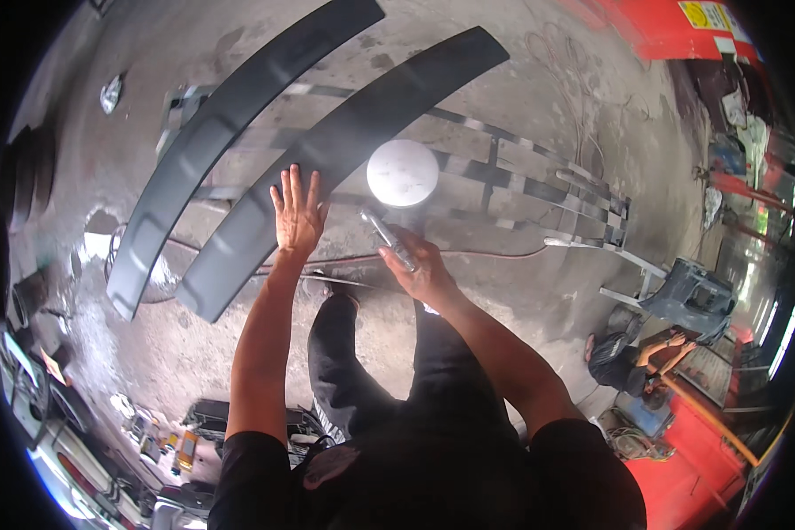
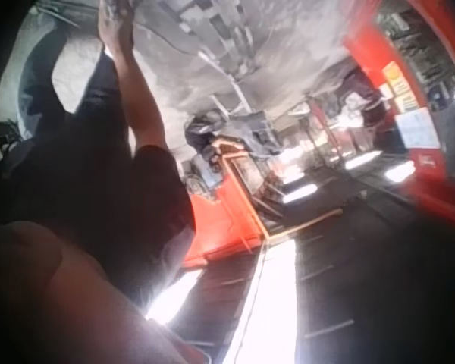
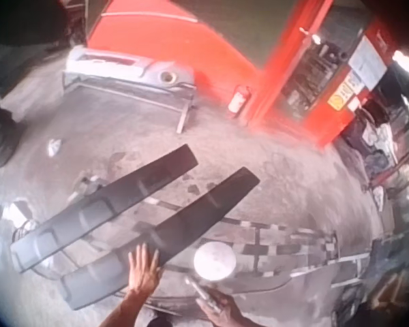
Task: The person mixes black paint from a can into a spray gun container while sitting on the floor. They then stand up, walk to a metal stand, and spray paint two long black car trim pieces. The person wipes the pieces with a cloth and continues to apply paint to the trim.
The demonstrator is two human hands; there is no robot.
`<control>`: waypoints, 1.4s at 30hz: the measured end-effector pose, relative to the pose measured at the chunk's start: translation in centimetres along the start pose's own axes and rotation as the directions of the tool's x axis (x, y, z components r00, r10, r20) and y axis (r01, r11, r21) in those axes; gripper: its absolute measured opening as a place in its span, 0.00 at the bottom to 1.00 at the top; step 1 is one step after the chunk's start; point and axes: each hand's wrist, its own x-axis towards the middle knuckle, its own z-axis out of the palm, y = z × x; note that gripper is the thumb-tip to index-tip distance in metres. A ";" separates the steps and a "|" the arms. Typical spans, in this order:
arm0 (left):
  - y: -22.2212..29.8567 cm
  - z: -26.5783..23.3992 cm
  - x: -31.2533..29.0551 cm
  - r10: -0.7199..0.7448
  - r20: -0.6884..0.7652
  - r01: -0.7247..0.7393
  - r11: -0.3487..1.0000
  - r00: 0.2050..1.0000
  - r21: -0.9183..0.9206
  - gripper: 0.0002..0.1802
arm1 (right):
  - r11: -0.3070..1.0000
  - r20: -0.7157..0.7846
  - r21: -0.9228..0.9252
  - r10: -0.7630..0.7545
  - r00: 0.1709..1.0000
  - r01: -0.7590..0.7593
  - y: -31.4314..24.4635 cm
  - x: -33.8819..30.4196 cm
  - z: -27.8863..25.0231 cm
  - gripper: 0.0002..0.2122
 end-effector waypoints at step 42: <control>29.9 10.6 45.2 0.495 -0.034 -0.488 0.865 0.869 0.117 0.38 | 0.970 -0.410 0.225 0.182 0.894 -0.094 10.7 17.5 -30.8 0.15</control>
